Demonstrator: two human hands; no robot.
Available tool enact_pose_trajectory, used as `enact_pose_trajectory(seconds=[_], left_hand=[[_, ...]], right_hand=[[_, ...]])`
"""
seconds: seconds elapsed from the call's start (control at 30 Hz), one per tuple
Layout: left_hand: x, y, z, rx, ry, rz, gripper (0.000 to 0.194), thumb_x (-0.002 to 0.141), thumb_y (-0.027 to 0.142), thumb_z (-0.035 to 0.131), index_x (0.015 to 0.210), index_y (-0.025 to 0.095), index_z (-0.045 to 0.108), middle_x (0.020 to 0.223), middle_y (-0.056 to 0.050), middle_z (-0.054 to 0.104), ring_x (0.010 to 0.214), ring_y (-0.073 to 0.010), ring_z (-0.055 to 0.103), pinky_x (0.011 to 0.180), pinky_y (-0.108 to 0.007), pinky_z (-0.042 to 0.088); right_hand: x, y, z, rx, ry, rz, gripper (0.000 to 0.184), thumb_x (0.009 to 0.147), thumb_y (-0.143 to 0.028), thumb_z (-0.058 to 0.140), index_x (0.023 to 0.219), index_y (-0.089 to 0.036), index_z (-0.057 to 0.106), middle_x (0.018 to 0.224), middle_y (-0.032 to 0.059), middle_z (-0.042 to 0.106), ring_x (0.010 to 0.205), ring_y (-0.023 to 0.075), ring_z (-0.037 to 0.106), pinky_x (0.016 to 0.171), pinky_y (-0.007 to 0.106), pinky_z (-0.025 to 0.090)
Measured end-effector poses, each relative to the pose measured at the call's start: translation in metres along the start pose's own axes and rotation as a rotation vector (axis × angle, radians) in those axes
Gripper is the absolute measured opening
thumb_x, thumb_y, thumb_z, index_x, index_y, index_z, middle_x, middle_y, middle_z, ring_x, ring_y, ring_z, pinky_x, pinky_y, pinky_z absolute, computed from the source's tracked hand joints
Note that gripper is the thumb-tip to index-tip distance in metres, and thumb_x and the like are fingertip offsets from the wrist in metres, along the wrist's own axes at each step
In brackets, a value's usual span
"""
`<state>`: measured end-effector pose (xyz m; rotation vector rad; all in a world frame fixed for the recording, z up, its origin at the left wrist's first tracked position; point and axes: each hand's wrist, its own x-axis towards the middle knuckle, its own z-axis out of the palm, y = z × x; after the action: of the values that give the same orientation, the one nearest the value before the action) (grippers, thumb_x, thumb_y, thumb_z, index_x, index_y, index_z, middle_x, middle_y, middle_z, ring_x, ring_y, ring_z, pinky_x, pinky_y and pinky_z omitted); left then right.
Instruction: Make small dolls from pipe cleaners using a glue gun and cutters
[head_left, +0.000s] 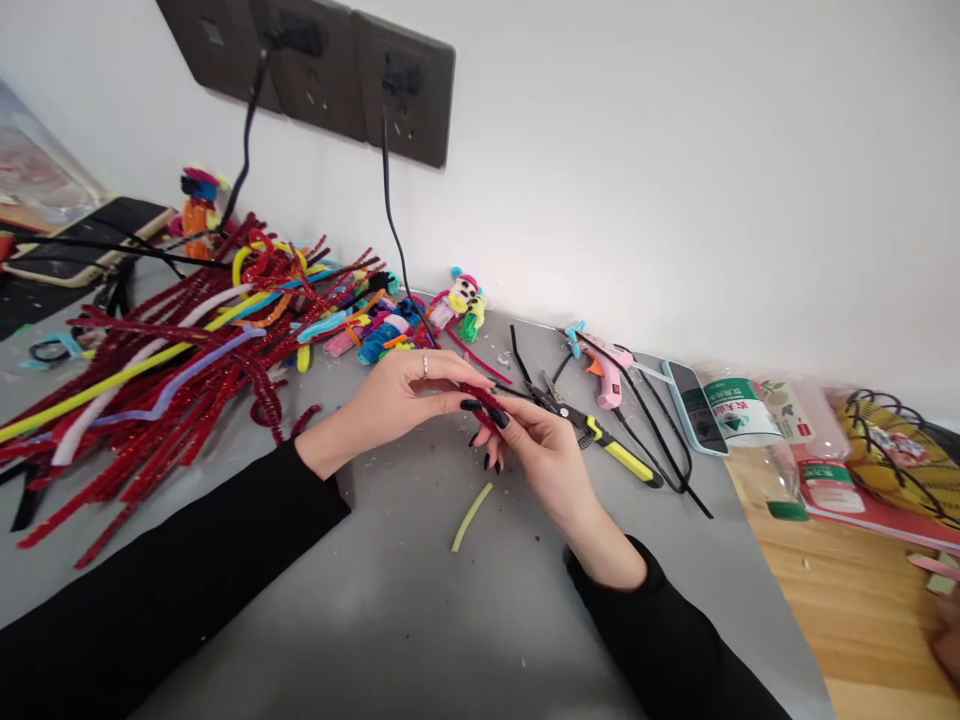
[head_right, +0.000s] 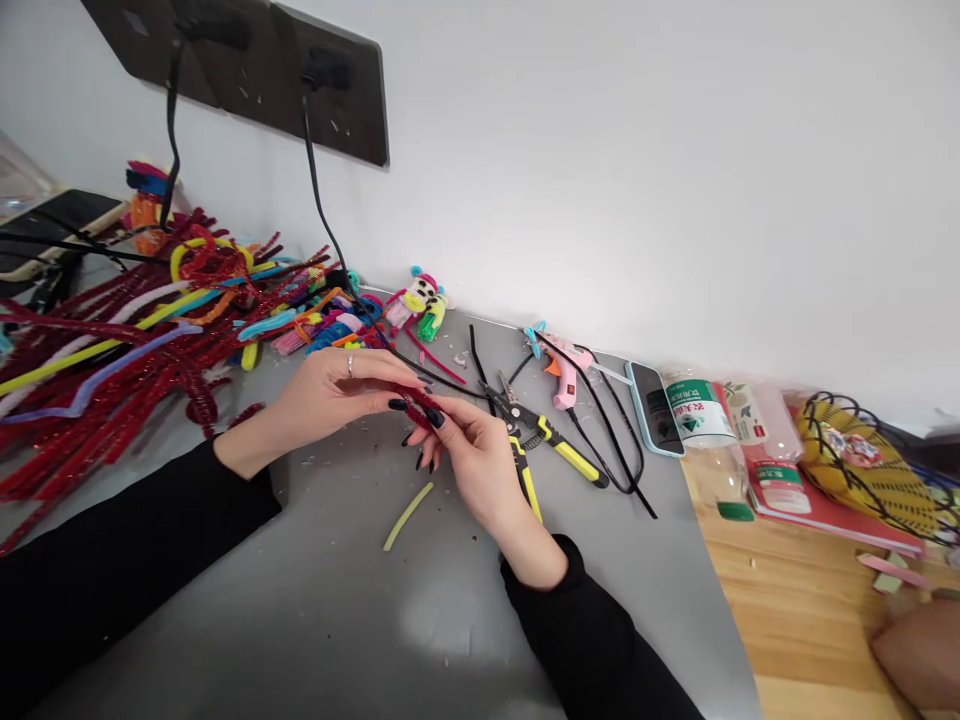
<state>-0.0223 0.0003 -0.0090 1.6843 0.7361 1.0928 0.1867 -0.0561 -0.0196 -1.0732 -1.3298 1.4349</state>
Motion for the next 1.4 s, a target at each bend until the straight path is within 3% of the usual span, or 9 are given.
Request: enact_pose_trajectory(seconds=[0.17,0.4,0.63,0.83,1.03,1.27,1.4], left_hand=[[-0.001,0.003,-0.001,0.033,0.058,-0.063,0.011,0.086,0.027,0.078,0.087,0.021,0.086,0.086,-0.007,0.083,0.078,-0.0198,0.078,0.073,-0.027,0.064],[0.0,0.002,-0.002,0.071,0.086,-0.108,0.018,0.088,0.034,0.076,0.085,0.019,0.085,0.081,-0.007,0.082,0.069,-0.0188,0.074,0.064,-0.026,0.062],[0.001,0.001,0.002,0.063,0.134,-0.103,0.016,0.087,0.031,0.076,0.085,0.019,0.086,0.08,-0.007,0.083,0.067,-0.0187,0.074,0.064,-0.026,0.062],[0.001,0.001,0.004,-0.025,0.141,-0.187,0.019,0.084,0.036,0.08,0.084,0.018,0.085,0.078,-0.008,0.083,0.065,-0.0202,0.075,0.063,-0.028,0.064],[-0.002,0.002,0.005,-0.061,0.16,-0.217,0.025,0.083,0.042,0.082,0.081,0.017,0.083,0.077,-0.008,0.082,0.066,-0.0215,0.077,0.065,-0.03,0.065],[-0.003,0.004,0.009,-0.088,0.248,-0.226,0.02,0.084,0.038,0.08,0.079,0.018,0.081,0.076,-0.007,0.081,0.065,-0.0197,0.075,0.064,-0.029,0.064],[-0.003,0.002,0.009,-0.088,0.186,-0.233,0.02,0.084,0.038,0.082,0.081,0.018,0.081,0.077,-0.007,0.081,0.067,-0.02,0.075,0.067,-0.03,0.065]], right_hand=[[-0.002,-0.004,0.003,-0.055,-0.059,0.012,0.042,0.101,-0.055,0.065,0.115,-0.017,0.077,0.08,0.003,0.074,0.06,0.0119,0.063,0.058,0.026,0.054],[-0.004,0.001,0.006,-0.24,-0.048,-0.093,0.034,0.108,-0.037,0.049,0.125,-0.021,0.074,0.08,0.0014,0.068,0.063,0.0126,0.061,0.058,0.025,0.056],[-0.006,0.005,0.007,-0.648,0.036,-0.325,0.036,0.109,-0.024,0.044,0.138,-0.02,0.064,0.11,0.0103,0.074,0.081,0.0173,0.068,0.07,0.029,0.059],[-0.004,0.006,0.005,-0.854,0.069,-0.485,0.038,0.107,-0.013,0.04,0.134,-0.021,0.065,0.104,0.0096,0.076,0.092,0.0207,0.074,0.079,0.031,0.061],[-0.009,0.005,0.0,-1.052,0.08,-0.56,0.047,0.102,-0.006,0.036,0.135,-0.02,0.066,0.079,0.0037,0.068,0.068,0.0177,0.065,0.058,0.027,0.051],[-0.006,0.005,0.005,-1.081,0.141,-0.645,0.042,0.103,-0.005,0.036,0.124,-0.019,0.069,0.072,0.0013,0.063,0.059,0.0157,0.059,0.054,0.025,0.046],[-0.008,0.003,0.004,-1.059,0.151,-0.627,0.039,0.103,-0.006,0.037,0.121,-0.019,0.069,0.074,0.002,0.066,0.059,0.0157,0.06,0.054,0.025,0.048]])
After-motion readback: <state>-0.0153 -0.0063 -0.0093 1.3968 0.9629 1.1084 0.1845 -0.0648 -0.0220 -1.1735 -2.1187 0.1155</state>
